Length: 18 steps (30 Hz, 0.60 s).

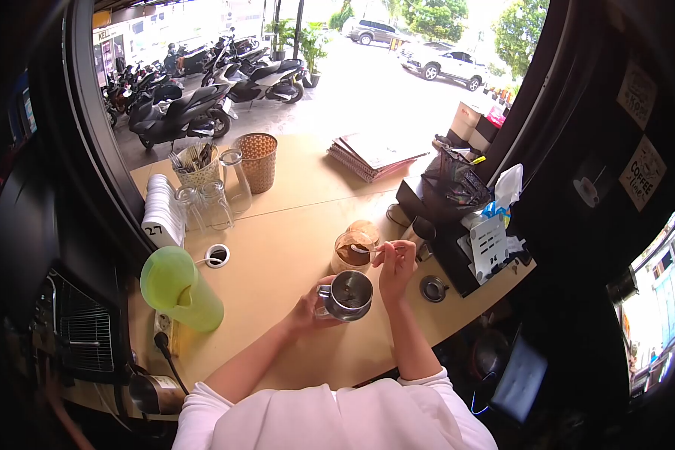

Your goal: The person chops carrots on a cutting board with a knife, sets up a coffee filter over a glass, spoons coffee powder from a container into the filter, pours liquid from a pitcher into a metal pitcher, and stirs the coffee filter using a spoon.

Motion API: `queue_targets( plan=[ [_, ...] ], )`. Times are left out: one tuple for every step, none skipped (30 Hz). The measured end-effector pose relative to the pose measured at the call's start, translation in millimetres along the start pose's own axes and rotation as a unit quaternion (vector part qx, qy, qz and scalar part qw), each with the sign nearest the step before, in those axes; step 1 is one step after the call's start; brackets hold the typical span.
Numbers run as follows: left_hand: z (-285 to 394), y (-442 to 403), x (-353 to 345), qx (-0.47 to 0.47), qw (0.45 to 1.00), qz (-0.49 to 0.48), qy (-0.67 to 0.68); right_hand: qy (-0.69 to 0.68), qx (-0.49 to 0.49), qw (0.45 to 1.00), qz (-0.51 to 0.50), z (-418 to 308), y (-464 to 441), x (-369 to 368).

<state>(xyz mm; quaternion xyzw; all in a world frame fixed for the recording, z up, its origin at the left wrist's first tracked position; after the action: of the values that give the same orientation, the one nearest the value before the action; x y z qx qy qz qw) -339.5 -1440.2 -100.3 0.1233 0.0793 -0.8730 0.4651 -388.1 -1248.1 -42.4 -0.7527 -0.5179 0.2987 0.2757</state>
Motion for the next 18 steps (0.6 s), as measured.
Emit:
queue_targets(
  plan=[
    [-2, 0, 0, -0.007, 1.0, 0.001, -0.008, 0.004, 0.004, 1.0, 0.0, -1, 0, -1],
    [-5, 1, 1, -0.015, 1.0, 0.002, -0.015, 0.009, 0.008, 1.0, 0.001, -1, 0, -1],
    [-4, 2, 0, -0.024, 1.0, 0.0, -0.018, 0.014, 0.013, 1.0, 0.002, -1, 0, -1],
    [-3, 0, 0, -0.008, 1.0, -0.002, 0.006, 0.019, 0.021, 1.0, 0.003, 1, 0, 0],
    [-1, -3, 0, 0.009, 1.0, -0.003, 0.029, 0.024, 0.028, 0.999, 0.005, 1, 1, 2],
    [8, 2, -6, 0.057, 0.995, -0.004, 0.079, 0.022, 0.027, 0.999, 0.008, 1, 4, 4],
    [18, 2, -10, 0.102, 0.987, -0.005, 0.126, 0.017, 0.03, 0.999, 0.012, 2, 3, 4],
    [23, 2, -12, 0.1, 0.987, -0.002, 0.124, 0.015, 0.029, 0.999, 0.016, 3, 3, 5],
    [25, 5, -15, 0.102, 0.987, 0.003, 0.125, 0.016, 0.039, 0.999, 0.015, 2, 6, 7],
    [25, 7, -16, 0.103, 0.987, 0.008, 0.124, 0.017, 0.049, 0.999, 0.016, 2, 7, 7],
    [24, 6, -14, 0.111, 0.987, 0.008, 0.119, 0.017, 0.063, 0.998, 0.016, 3, 6, 6],
    [23, 6, -13, 0.121, 0.986, 0.007, 0.114, 0.015, 0.065, 0.998, 0.012, 4, 8, 8],
    [25, 3, -11, 0.126, 0.986, 0.006, 0.108, 0.011, 0.072, 0.997, 0.007, 5, 7, 9],
    [25, 2, -13, 0.109, 0.991, 0.008, 0.077, 0.009, 0.076, 0.997, 0.001, 5, 8, 11],
    [24, 3, -14, 0.094, 0.994, 0.011, 0.047, 0.005, 0.073, 0.997, 0.004, 4, 9, 11],
    [23, 6, -16, 0.08, 0.997, 0.014, 0.017, 0.001, 0.068, 0.998, 0.007, 2, 10, 11],
    [24, 6, -15, 0.088, 0.995, 0.005, 0.051, -0.003, 0.068, 0.998, 0.011, 2, 9, 10],
    [26, 6, -14, 0.097, 0.992, -0.004, 0.085, -0.003, 0.07, 0.997, 0.012, 2, 9, 10]
  ],
)
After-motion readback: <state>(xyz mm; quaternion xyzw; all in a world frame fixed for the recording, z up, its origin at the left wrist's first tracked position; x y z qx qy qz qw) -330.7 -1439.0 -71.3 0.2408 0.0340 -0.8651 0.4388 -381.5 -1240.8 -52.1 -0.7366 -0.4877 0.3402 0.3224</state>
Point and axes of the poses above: each hand's wrist, its own y-axis away from the middle knuckle, its own x-axis out of the back of the hand, z = x × y, the point moved 1 cm from there along -y, towards the middle knuckle, and after that the axes turned 5 degrees about x, right-handed, at the moved point
